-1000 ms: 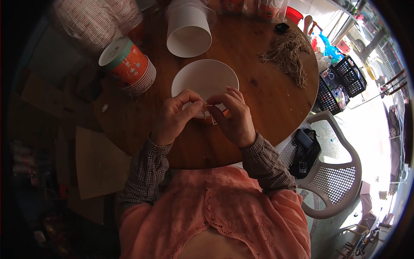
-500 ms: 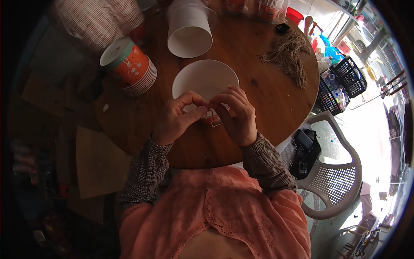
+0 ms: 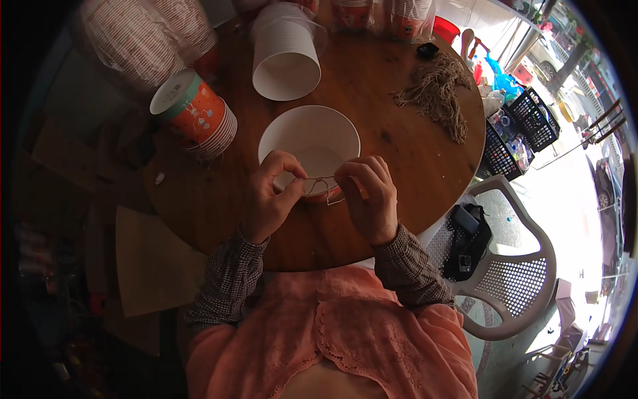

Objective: A person attaches thin strings or rubber bands to the rims of paper bowls for packaging.

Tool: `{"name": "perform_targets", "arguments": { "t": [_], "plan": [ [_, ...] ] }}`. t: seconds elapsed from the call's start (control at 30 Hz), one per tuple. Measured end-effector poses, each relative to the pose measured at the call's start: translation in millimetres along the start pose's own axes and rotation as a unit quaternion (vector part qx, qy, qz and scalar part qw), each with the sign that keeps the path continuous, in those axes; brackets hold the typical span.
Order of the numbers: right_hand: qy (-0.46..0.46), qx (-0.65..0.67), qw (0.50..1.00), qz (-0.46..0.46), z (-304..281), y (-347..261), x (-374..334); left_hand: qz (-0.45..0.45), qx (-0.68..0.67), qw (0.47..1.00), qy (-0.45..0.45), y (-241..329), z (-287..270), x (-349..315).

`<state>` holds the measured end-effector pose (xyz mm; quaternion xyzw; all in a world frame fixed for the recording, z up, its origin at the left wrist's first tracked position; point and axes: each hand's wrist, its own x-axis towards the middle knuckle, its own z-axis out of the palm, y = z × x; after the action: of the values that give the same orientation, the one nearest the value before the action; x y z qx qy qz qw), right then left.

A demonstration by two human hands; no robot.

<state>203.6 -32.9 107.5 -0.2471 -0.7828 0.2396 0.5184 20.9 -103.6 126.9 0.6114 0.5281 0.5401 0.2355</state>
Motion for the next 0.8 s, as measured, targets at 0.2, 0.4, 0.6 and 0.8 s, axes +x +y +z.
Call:
{"name": "perform_targets", "arguments": {
  "t": [0.2,0.4,0.6,0.8],
  "plan": [
    [0.013,-0.008,1.0,0.0,-3.6,4.1,-0.1,0.05,0.076,0.995,0.04,-1.0,2.4,-3.4],
    [0.012,0.001,1.0,0.025,-6.0,0.9,-4.4,0.07,0.14,0.985,0.067,4.1,3.1,-6.2],
    [-0.052,0.231,0.947,0.217,-9.4,-10.0,-8.5,0.129,0.227,0.964,0.056,23.0,7.9,-4.4],
    [-0.083,0.207,0.956,0.19,-11.0,-14.4,-5.7,0.176,0.284,0.942,0.021,18.6,22.0,-8.9]
  ]
}}
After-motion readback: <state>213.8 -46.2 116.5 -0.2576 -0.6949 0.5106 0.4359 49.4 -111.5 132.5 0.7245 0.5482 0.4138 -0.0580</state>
